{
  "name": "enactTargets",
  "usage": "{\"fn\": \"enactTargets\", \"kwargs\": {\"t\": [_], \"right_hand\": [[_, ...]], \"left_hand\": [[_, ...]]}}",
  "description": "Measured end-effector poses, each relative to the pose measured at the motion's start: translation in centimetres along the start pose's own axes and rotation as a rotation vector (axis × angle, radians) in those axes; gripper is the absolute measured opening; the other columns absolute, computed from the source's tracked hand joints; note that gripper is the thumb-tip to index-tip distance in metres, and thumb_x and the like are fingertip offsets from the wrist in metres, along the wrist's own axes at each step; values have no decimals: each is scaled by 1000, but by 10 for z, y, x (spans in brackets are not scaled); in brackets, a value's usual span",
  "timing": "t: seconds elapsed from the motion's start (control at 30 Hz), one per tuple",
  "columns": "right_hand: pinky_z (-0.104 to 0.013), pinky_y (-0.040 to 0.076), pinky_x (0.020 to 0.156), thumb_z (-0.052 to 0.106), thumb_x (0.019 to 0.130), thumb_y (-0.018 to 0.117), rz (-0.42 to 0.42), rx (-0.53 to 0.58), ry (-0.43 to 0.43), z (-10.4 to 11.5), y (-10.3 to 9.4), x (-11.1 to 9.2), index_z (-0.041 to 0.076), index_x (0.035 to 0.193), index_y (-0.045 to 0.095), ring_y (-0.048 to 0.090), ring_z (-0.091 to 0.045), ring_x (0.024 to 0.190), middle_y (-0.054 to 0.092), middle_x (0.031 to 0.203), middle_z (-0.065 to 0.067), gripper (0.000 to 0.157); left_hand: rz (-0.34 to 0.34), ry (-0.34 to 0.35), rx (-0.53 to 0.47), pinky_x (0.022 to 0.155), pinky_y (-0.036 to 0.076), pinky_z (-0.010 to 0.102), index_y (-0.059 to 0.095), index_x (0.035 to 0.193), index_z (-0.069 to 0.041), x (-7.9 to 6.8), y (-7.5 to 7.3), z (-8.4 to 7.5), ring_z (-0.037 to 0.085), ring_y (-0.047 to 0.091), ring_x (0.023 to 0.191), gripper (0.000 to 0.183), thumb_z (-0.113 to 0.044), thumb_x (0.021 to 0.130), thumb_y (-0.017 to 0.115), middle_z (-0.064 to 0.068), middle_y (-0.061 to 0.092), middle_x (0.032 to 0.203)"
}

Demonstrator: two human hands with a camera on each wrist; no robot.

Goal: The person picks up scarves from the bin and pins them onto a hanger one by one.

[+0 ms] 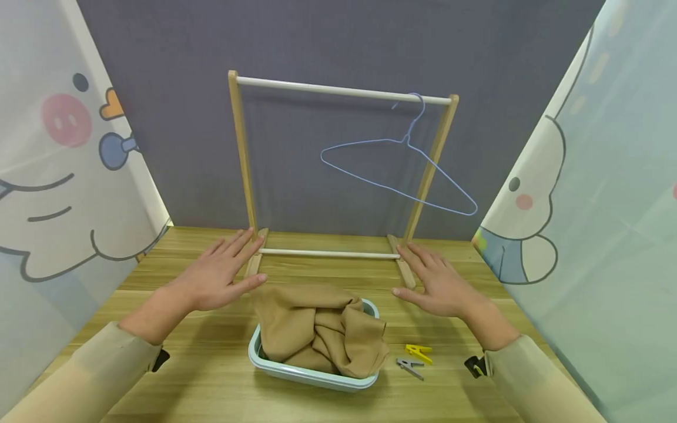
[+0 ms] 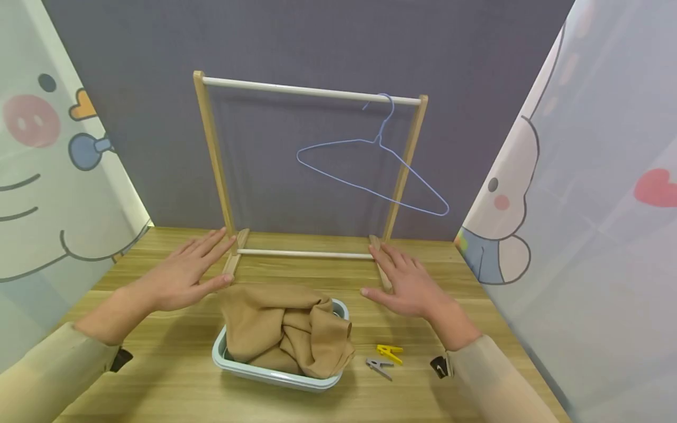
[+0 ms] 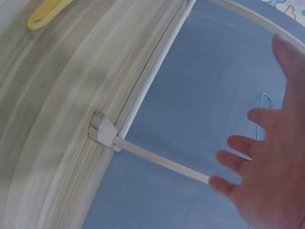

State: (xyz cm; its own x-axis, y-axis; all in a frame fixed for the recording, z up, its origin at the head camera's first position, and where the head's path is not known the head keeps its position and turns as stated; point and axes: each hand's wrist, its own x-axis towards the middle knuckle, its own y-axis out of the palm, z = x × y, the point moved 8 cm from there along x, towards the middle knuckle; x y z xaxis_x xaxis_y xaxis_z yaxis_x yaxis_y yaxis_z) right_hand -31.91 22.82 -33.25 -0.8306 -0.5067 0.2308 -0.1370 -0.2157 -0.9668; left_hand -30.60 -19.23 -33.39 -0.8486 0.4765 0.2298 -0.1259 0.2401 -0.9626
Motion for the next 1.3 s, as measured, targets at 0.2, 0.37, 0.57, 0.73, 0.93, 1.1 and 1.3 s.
{"fn": "enactTargets", "kwargs": {"t": [0.2, 0.37, 0.57, 0.73, 0.93, 1.1, 1.3], "right_hand": [[-60, 62, 93, 46, 107, 71, -129, 33, 6, -3, -25, 4, 15, 169, 42, 74, -40, 117, 59, 152, -22, 75], [-57, 62, 84, 19, 101, 80, -374, 55, -100, -7, -68, 9, 6, 156, 58, 71, -38, 113, 68, 132, -18, 60], [-61, 52, 91, 9, 94, 83, -622, 34, -209, -19, -116, 17, 2, 144, 68, 63, -46, 111, 66, 124, -26, 53], [-68, 40, 98, 5, 97, 80, -732, -26, -215, -35, -141, 30, -1, 142, 68, 52, -57, 113, 57, 129, -38, 47], [-68, 42, 101, 10, 106, 71, -606, 34, -43, -63, -143, 49, 9, 161, 54, 52, -54, 118, 53, 135, -37, 57], [-59, 48, 90, 17, 114, 59, -520, 112, 86, -81, -135, 58, 18, 167, 47, 58, -43, 106, 59, 130, -29, 55], [-33, 36, 75, 14, 115, 56, -597, 170, 86, -89, -132, 61, 18, 162, 56, 44, -16, 79, 63, 102, -20, 47]], "left_hand": [[-14, 32, -98, 124, 39, 70, 28, 175, -12, 4, 0, -10, 50, 37, 161, 81, -57, 113, 53, 22, 25, 181], [18, 104, -168, 115, 50, 65, 34, 173, -14, 15, 2, -36, 44, 57, 148, 81, -59, 110, 59, 18, 37, 176], [121, 200, -208, 112, 54, 59, 35, 173, -20, 27, 19, -66, 35, 62, 142, 76, -51, 110, 64, 13, 46, 171], [187, 260, -269, 118, 50, 60, 39, 171, -17, 34, 31, -86, 39, 57, 148, 74, -44, 109, 69, 19, 49, 168], [214, 359, -263, 116, 53, 55, 44, 168, -20, 36, 38, -105, 31, 62, 141, 70, -37, 108, 73, 10, 58, 158], [232, 403, -298, 118, 52, 52, 51, 165, -23, 37, 40, -111, 26, 61, 141, 64, -33, 107, 75, 4, 60, 155], [232, 450, -279, 116, 53, 51, 57, 161, -27, 38, 43, -115, 27, 59, 142, 67, -41, 101, 82, 8, 58, 157]]}}
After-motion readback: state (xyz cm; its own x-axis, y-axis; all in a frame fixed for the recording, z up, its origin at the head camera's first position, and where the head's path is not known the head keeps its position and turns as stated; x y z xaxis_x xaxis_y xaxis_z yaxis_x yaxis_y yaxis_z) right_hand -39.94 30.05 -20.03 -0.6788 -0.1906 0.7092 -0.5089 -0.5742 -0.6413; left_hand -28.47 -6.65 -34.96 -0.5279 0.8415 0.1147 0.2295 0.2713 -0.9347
